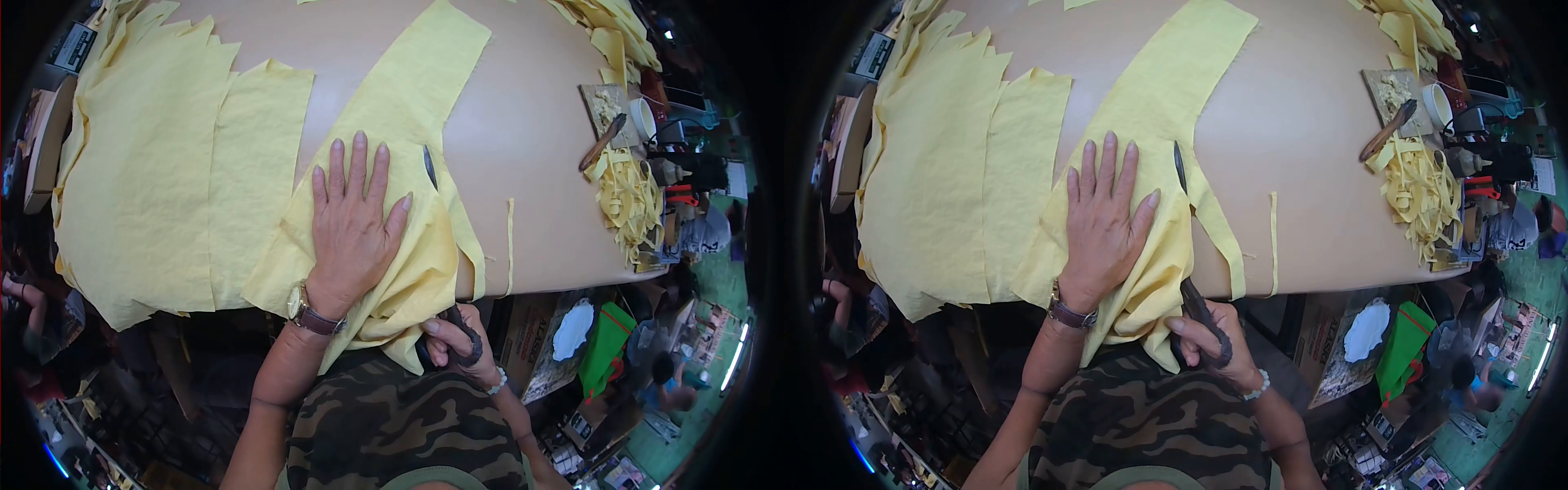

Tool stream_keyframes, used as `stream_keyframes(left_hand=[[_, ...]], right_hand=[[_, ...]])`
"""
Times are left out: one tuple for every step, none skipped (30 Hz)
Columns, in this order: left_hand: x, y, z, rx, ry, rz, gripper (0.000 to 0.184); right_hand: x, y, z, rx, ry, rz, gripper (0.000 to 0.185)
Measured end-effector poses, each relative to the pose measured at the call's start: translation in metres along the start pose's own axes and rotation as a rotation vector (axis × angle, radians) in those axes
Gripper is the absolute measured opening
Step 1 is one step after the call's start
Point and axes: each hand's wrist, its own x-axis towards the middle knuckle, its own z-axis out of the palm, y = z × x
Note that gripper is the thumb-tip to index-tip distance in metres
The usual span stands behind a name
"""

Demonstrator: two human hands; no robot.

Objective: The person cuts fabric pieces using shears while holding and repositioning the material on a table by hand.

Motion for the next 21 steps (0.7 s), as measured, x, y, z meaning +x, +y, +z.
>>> stream_keyframes(left_hand=[[0.000, 0.000, -0.001, -0.001, -0.004, -0.002, 0.056], [0.000, 0.001, -0.001, -0.002, -0.008, -0.005, 0.056], [0.000, 0.001, -0.001, 0.005, -0.002, -0.003, 0.056], [0.000, 0.001, -0.001, 0.012, 0.005, -0.002, 0.056], [0.000, 0.001, -0.001, 0.019, 0.011, 0.000, 0.056], [0.000, 0.002, -0.001, 0.045, 0.025, 0.004, 0.054], [0.001, 0.004, -0.002, 0.071, 0.039, 0.007, 0.052], [0.002, 0.005, -0.005, 0.097, 0.053, 0.011, 0.050], [0.007, 0.007, -0.013, 0.088, -0.068, -0.019, 0.048], [0.019, 0.010, -0.027, 0.078, -0.188, -0.050, 0.046], [0.030, 0.011, -0.036, 0.069, -0.306, -0.080, 0.045], [0.041, 0.008, -0.040, 0.136, -0.336, 0.038, 0.044], [0.055, 0.001, -0.044, 0.204, -0.363, 0.158, 0.043], [0.067, -0.006, -0.046, 0.272, -0.387, 0.281, 0.043], [0.076, -0.015, -0.042, 0.226, -0.265, 0.409, 0.044], [0.082, -0.028, -0.031, 0.180, -0.142, 0.534, 0.046], [0.084, -0.039, -0.022, 0.134, -0.018, 0.657, 0.049], [0.084, -0.045, -0.015, 0.097, -0.064, 0.641, 0.057], [0.082, -0.048, -0.011, 0.086, -0.060, 0.589, 0.058], [0.078, -0.048, -0.010, 0.075, -0.056, 0.535, 0.060], [0.074, -0.048, -0.009, 0.063, -0.053, 0.479, 0.062]], right_hand=[[0.000, 0.000, 0.000, 0.000, 0.000, 0.002, 0.019], [0.000, 0.000, 0.001, 0.000, -0.001, 0.004, 0.019], [0.000, -0.001, 0.001, -0.009, 0.001, 0.010, 0.018], [0.000, -0.001, 0.001, -0.018, 0.003, 0.016, 0.018], [0.000, -0.001, 0.001, -0.026, 0.005, 0.022, 0.018], [0.000, -0.001, 0.001, -0.045, 0.006, 0.023, 0.018], [0.000, 0.000, 0.001, -0.063, 0.007, 0.024, 0.018], [0.000, 0.000, 0.001, -0.081, 0.007, 0.025, 0.018], [0.000, 0.000, 0.001, -0.085, 0.006, 0.024, 0.019], [0.000, 0.001, 0.001, -0.090, 0.004, 0.022, 0.019], [0.000, 0.000, 0.001, -0.095, 0.002, 0.020, 0.019], [0.000, 0.001, 0.000, -0.088, 0.001, 0.024, 0.020], [0.001, 0.001, 0.000, -0.081, 0.000, 0.024, 0.020], [0.001, 0.001, 0.000, -0.073, 0.000, 0.021, 0.020], [0.000, 0.001, -0.001, -0.071, -0.003, 0.021, 0.020], [0.000, 0.000, -0.001, -0.068, -0.008, 0.021, 0.020], [0.001, 0.000, -0.002, -0.066, -0.014, 0.020, 0.020], [0.001, -0.001, -0.003, -0.046, -0.020, 0.018, 0.020], [0.000, -0.002, -0.005, -0.026, -0.023, 0.020, 0.020], [0.000, -0.002, -0.006, -0.005, -0.027, 0.024, 0.020], [-0.001, -0.002, -0.008, 0.000, -0.029, 0.023, 0.020]])
